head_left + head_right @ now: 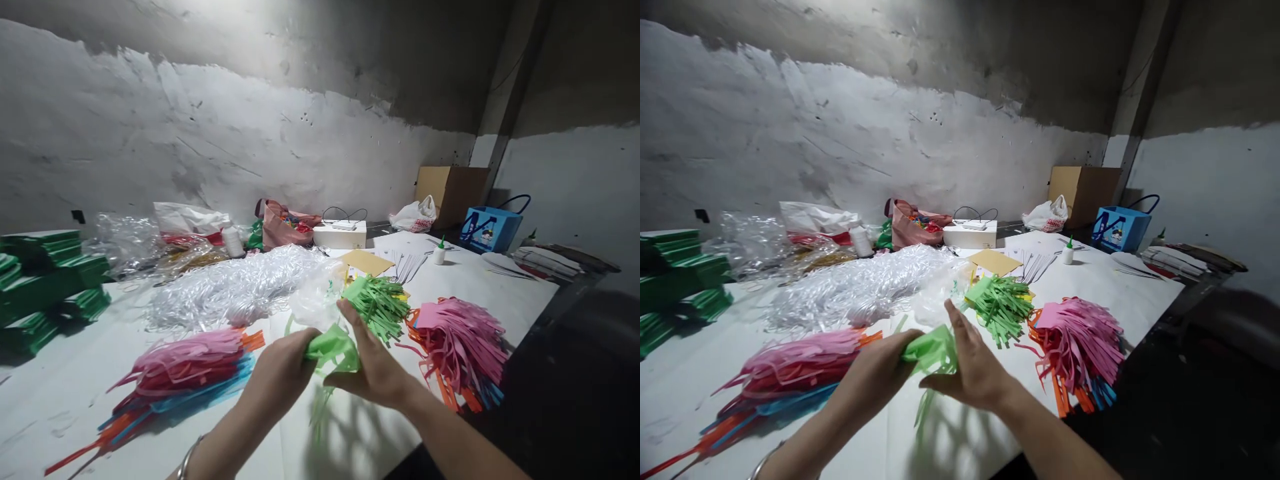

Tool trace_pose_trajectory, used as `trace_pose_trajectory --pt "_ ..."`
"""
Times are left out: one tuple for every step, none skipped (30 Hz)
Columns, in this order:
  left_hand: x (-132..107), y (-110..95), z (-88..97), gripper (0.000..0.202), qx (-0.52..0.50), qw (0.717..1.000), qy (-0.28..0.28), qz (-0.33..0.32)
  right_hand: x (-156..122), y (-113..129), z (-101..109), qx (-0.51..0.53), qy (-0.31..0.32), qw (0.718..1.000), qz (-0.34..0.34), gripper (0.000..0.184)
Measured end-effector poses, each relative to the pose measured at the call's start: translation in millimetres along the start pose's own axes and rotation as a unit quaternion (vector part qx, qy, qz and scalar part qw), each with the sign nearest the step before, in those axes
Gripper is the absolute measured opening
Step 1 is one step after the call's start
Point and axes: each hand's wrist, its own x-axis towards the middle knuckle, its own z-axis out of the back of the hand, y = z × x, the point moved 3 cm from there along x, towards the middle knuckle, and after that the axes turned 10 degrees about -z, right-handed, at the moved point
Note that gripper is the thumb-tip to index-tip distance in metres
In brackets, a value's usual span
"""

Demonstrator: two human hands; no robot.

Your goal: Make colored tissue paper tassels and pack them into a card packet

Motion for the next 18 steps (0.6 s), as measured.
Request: trace_pose_trajectory --pt "-5 -5 -4.2 0.026 -0.002 1.000 0.006 -0.010 -5 1 -13 0.045 -0.019 0.999 -0.006 0.118" --pt "-11 -9 -7.3 0.029 -0.013 1.000 0.010 -0.023 -9 0 -24 0.080 -0.023 0.996 -0.012 0.110" --pt "-18 -12 -9.4 0.031 -0.033 0.999 0.014 -0.034 -13 -2 -32 0.100 -0.022 0.995 -0.020 0.099" --pt "-25 -13 -10.8 0.033 -0.065 0.997 0.021 -0.040 -16 -6 -38 0.108 -0.013 0.994 -0.024 0.087" --pt "-33 -13 -11.9 0.034 -0.106 0.993 0.030 -0.033 -18 -8 -42 0.108 0.001 0.994 -0.020 0.073" --pt "-40 -11 -13.1 0.035 -0.154 0.987 0.040 -0.011 -21 -10 -44 0.102 0.010 0.995 -0.012 0.060" --pt "-48 -8 -15.0 0.037 -0.205 0.977 0.055 0.026 -23 -12 -44 0.093 0.012 0.996 -0.005 0.049" --pt "-55 -4 -17.6 0.040 -0.253 0.962 0.074 0.074 -24 -14 -42 0.083 0.008 0.996 0.001 0.043" --pt "-63 1 -20.8 0.045 -0.294 0.943 0.094 0.125 -25 -16 -39 0.070 0.001 0.998 0.006 0.041" --pt "-70 7 -24.2 0.050 -0.325 0.924 0.112 0.170 -24 -18 -35 0.054 -0.008 0.998 0.012 0.041" --pt "-76 12 -27.2 0.053 -0.344 0.908 0.131 0.201 -23 -20 -29 0.035 -0.018 0.999 0.020 0.042" --pt "-82 18 -29.3 0.055 -0.348 0.900 0.148 0.217 -21 -22 -22 0.014 -0.024 0.999 0.033 0.043" --pt "-87 24 -30.0 0.055 -0.336 0.902 0.160 0.217 -18 -23 -14 -0.010 -0.027 0.998 0.050 0.042" --pt "-91 31 -28.9 0.054 -0.310 0.914 0.166 0.203 -15 -24 -5 -0.037 -0.026 0.997 0.070 0.041" --pt "-95 37 -26.1 0.054 -0.271 0.932 0.166 0.177 -12 -25 4 -0.066 -0.023 0.993 0.090 0.041" --pt "-98 44 -21.6 0.055 -0.221 0.951 0.159 0.144 -10 -25 12 -0.098 -0.018 0.989 0.109 0.042" --pt "-102 51 -15.9 0.056 -0.166 0.969 0.148 0.110 -9 -25 18 -0.131 -0.011 0.983 0.126 0.043" --pt "-106 59 -9.4 0.057 -0.107 0.983 0.131 0.076 -9 -26 22 -0.166 -0.003 0.976 0.139 0.044"
